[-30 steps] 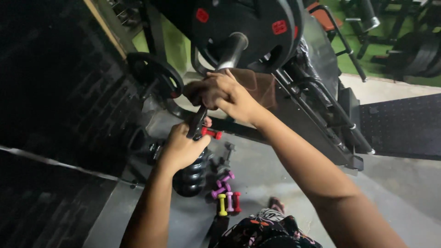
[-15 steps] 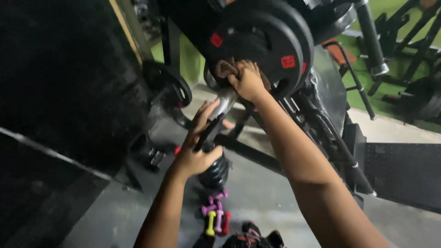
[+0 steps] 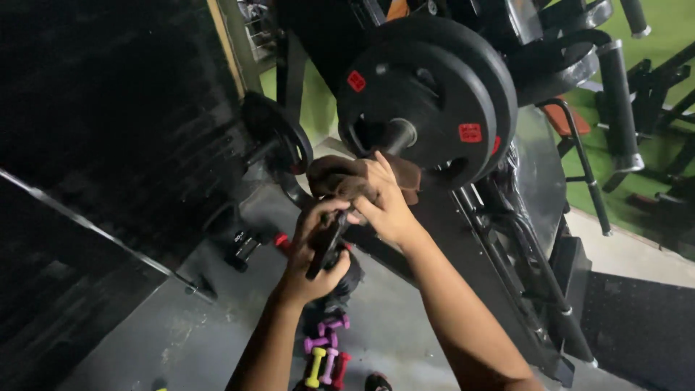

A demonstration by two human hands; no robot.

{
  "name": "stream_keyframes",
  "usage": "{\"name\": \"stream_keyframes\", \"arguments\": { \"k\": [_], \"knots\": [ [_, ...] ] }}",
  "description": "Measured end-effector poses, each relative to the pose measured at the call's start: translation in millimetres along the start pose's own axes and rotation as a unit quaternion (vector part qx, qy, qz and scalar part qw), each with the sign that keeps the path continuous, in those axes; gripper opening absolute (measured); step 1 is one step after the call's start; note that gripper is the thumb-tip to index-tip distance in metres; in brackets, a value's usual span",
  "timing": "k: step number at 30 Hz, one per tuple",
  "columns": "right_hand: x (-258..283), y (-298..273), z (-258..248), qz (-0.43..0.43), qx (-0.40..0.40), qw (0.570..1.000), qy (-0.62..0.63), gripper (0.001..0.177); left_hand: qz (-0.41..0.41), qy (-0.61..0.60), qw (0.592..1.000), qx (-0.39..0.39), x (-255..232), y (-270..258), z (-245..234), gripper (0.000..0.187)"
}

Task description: Cleaning a leg press machine using a spray bottle and cloth.

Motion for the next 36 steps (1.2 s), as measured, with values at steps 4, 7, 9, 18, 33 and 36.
{"name": "stream_keyframes", "arguments": {
  "k": [4,7,9,18,33,36],
  "knots": [
    [-49.9,10.5,-17.5,-0.055,0.031,0.993,-0.101,0.034,-0.007,0.045,0.999,-0.001,-13.5,7.6,-0.1,0.049],
    [-88.9,20.7,-32.6,0.096,0.053,0.979,-0.172,0.028,-0.006,0.101,0.995,-0.019,-28.1,14.0,2.9,0.052],
    [-96.1,25.8,-38.1,0.076,0.029,0.982,-0.171,0.029,-0.025,0.098,0.994,-0.027,-25.4,13.7,9.0,0.052],
    [-77.1,8.4,-48.1,-0.045,-0.019,0.983,-0.175,0.045,-0.037,0.199,0.978,-0.044,-52.2,53.9,28.2,0.05],
    [19.5,-10.9,-220.7,0.007,-0.222,0.871,-0.439,0.007,-0.112,0.06,0.965,0.229,20.4,143.3,70.2,0.049],
    [36.4,1.7,-220.4,0.001,-0.375,0.909,-0.18,0.022,-0.099,0.011,0.965,0.242,28.1,144.3,74.7,0.049]
  ]
}}
Point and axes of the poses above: each hand's wrist, its own y-axis towards the middle knuckle, its own z-axis out of the palm, x = y × z, the point moved 3 cm from there along y, towards the middle knuckle, and after that the axes turned 12 degrees about -z, right-handed, at the moved point
